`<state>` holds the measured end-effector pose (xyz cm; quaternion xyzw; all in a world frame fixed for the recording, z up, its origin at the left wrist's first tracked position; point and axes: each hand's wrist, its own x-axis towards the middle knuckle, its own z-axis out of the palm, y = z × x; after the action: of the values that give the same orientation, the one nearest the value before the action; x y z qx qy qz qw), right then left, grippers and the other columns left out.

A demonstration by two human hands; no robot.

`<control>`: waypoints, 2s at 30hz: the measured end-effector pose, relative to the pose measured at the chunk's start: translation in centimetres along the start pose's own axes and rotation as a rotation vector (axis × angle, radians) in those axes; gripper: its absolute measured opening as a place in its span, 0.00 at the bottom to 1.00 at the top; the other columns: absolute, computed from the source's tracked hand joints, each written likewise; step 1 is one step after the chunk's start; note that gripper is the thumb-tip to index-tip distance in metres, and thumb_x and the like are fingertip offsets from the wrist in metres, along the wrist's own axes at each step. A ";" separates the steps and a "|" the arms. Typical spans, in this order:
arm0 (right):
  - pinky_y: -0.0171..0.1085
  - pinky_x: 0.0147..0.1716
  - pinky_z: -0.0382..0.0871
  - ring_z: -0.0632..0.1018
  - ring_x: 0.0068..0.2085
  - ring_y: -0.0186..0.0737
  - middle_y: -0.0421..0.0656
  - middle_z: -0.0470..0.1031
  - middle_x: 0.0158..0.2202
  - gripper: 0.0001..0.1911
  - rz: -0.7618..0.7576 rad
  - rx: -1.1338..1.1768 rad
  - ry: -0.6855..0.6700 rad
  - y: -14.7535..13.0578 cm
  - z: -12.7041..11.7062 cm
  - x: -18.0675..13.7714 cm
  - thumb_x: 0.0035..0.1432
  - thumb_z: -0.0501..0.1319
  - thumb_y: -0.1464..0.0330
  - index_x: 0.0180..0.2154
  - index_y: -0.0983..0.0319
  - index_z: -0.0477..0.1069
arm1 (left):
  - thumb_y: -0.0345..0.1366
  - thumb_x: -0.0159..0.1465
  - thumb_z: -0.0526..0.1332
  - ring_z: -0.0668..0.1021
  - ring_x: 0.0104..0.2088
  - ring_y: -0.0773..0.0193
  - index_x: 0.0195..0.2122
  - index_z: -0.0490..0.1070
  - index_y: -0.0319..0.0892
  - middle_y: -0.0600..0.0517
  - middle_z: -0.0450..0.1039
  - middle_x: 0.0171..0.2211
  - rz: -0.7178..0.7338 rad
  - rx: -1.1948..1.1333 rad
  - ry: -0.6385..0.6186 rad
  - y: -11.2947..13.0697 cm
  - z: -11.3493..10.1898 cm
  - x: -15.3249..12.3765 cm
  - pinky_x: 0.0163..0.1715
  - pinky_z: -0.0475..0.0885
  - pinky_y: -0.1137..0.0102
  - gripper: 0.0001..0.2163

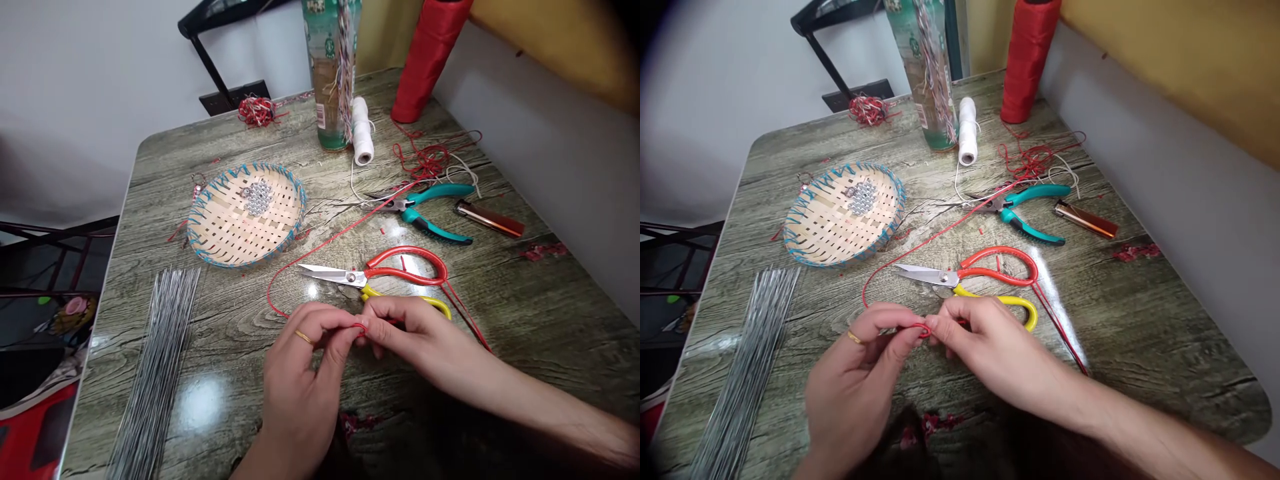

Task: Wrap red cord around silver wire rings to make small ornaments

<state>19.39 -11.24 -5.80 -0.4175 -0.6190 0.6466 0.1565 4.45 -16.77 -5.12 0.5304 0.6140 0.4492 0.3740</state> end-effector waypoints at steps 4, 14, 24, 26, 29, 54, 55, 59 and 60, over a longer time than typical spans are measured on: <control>0.33 0.31 0.63 0.69 0.33 0.33 0.38 0.68 0.32 0.05 -0.158 -0.143 0.264 -0.4 0.5 -0.3 0.60 0.56 0.66 0.36 0.61 0.65 | 0.27 0.61 0.59 0.71 0.35 0.67 0.31 0.72 0.46 0.55 0.67 0.33 -0.090 -0.103 0.050 0.0 0.0 0.2 0.33 0.68 0.75 0.07; 0.35 0.36 0.64 0.70 0.36 0.34 0.40 0.69 0.33 0.05 -0.375 -0.275 0.243 -0.1 0.0 -0.4 0.61 0.56 0.73 0.32 0.62 0.68 | 0.29 0.57 0.63 0.67 0.31 0.70 0.26 0.74 0.43 0.57 0.65 0.28 -0.374 -0.379 -0.085 -0.2 -0.3 1.0 0.31 0.64 0.77 0.04; 0.35 0.37 0.65 0.70 0.38 0.35 0.42 0.70 0.36 0.08 -0.636 -0.548 0.369 0.3 0.3 -0.9 0.53 0.65 0.72 0.35 0.64 0.67 | 0.32 0.53 0.67 0.65 0.27 0.71 0.23 0.75 0.39 0.56 0.65 0.23 -0.650 -0.729 -0.168 0.0 -0.4 1.3 0.28 0.62 0.76 0.04; 0.35 0.35 0.65 0.70 0.36 0.34 0.41 0.69 0.33 0.05 -0.616 -0.501 0.333 0.3 0.2 -0.9 0.55 0.63 0.75 0.32 0.64 0.67 | 0.33 0.54 0.66 0.66 0.27 0.71 0.23 0.75 0.39 0.56 0.65 0.24 -0.599 -0.700 -0.187 -0.4 -0.4 1.2 0.28 0.62 0.76 0.05; 0.32 0.33 0.65 0.70 0.34 0.31 0.40 0.68 0.32 0.05 -0.528 -0.280 0.207 -0.3 -0.2 -0.7 0.56 0.62 0.75 0.29 0.63 0.67 | 0.32 0.55 0.66 0.68 0.31 0.70 0.25 0.75 0.42 0.57 0.66 0.26 -0.473 -0.601 -0.177 -0.8 -0.4 1.1 0.33 0.64 0.77 0.04; 0.30 0.31 0.65 0.75 0.29 0.31 0.38 0.77 0.31 0.08 -0.406 -0.520 0.096 -0.4 -2.2 -0.8 0.59 0.59 0.69 0.42 0.59 0.70 | 0.25 0.53 0.65 0.78 0.29 0.73 0.29 0.78 0.49 0.60 0.79 0.27 -0.202 -0.071 0.120 0.8 -0.3 0.7 0.29 0.72 0.83 0.10; 0.30 0.31 0.65 0.76 0.30 0.32 0.39 0.78 0.32 0.06 -0.434 -0.560 0.090 -0.4 -2.2 -0.8 0.59 0.59 0.70 0.40 0.60 0.71 | 0.25 0.54 0.65 0.77 0.29 0.73 0.29 0.78 0.49 0.60 0.79 0.28 -0.198 -0.058 0.128 0.7 -0.3 0.7 0.30 0.72 0.83 0.09; 0.30 0.28 0.64 0.75 0.28 0.32 0.40 0.76 0.29 0.06 -0.421 -0.506 0.042 -0.8 -2.2 -1.1 0.61 0.56 0.70 0.36 0.62 0.72 | 0.27 0.55 0.65 0.77 0.30 0.71 0.32 0.78 0.49 0.59 0.78 0.29 -0.187 0.005 0.137 0.6 -0.2 0.5 0.31 0.71 0.80 0.09; 0.30 0.28 0.63 0.74 0.28 0.31 0.39 0.75 0.28 0.07 -0.377 -0.442 0.030 -1.0 -2.3 -1.1 0.62 0.56 0.70 0.35 0.62 0.71 | 0.27 0.55 0.65 0.77 0.30 0.70 0.33 0.78 0.48 0.58 0.78 0.30 -0.176 0.020 0.133 0.6 -0.2 0.5 0.31 0.71 0.79 0.08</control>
<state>21.44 -10.30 -4.21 -0.3287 -0.8090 0.4494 0.1884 4.36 -16.27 -4.51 0.4473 0.6860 0.4427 0.3652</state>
